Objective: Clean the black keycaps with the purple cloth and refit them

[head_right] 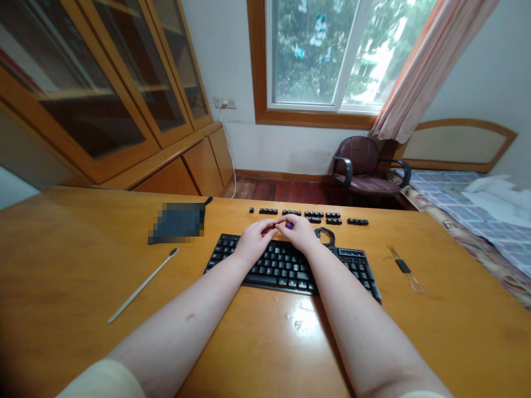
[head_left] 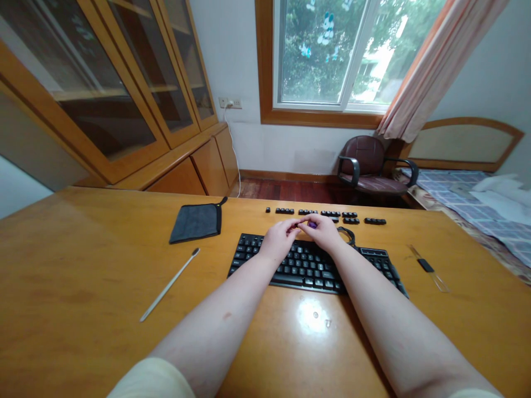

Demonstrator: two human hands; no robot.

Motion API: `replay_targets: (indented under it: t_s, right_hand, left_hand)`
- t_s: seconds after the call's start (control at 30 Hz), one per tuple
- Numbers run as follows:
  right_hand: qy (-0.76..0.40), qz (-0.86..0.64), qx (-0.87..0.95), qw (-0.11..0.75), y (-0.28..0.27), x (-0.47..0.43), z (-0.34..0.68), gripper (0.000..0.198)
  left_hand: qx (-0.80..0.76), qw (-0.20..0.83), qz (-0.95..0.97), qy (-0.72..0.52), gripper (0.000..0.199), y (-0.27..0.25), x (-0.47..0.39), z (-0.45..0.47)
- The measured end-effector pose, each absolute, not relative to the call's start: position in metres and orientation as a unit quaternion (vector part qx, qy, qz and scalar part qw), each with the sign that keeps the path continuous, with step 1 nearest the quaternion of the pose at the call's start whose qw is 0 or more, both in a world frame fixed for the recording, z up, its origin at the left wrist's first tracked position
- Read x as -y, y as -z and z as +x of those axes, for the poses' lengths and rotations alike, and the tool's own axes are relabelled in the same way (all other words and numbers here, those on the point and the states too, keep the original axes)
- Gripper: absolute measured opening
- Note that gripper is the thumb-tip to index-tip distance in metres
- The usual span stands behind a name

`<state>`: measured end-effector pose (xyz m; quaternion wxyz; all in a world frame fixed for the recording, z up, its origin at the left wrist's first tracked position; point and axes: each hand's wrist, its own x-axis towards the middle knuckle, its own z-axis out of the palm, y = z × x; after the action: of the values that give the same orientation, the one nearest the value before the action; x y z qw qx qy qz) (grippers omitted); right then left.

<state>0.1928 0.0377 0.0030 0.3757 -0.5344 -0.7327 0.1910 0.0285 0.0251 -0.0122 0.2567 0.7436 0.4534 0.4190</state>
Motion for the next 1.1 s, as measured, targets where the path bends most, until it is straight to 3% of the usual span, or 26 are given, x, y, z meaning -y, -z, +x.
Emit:
replay_targets:
  t_s: [0.77, 1.0, 1.1]
  right_hand:
    - [-0.246, -0.479, 0.741, 0.400, -0.002, -0.036, 0.193, 0.021]
    - [-0.287, -0.478, 0.674, 0.484, 0.006, -0.044, 0.199, 0.029]
    - [-0.233, -0.479, 0.683, 0.500, 0.008, -0.049, 0.202, 0.024]
  left_hand:
    - [-0.431, 0.452, 0.613, -0.484, 0.018, 0.016, -0.040, 0.026]
    - [-0.456, 0.397, 0.627, -0.492, 0.020, 0.017, -0.040, 0.027]
    - [-0.446, 0.379, 0.653, -0.481, 0.022, 0.018, -0.038, 0.027]
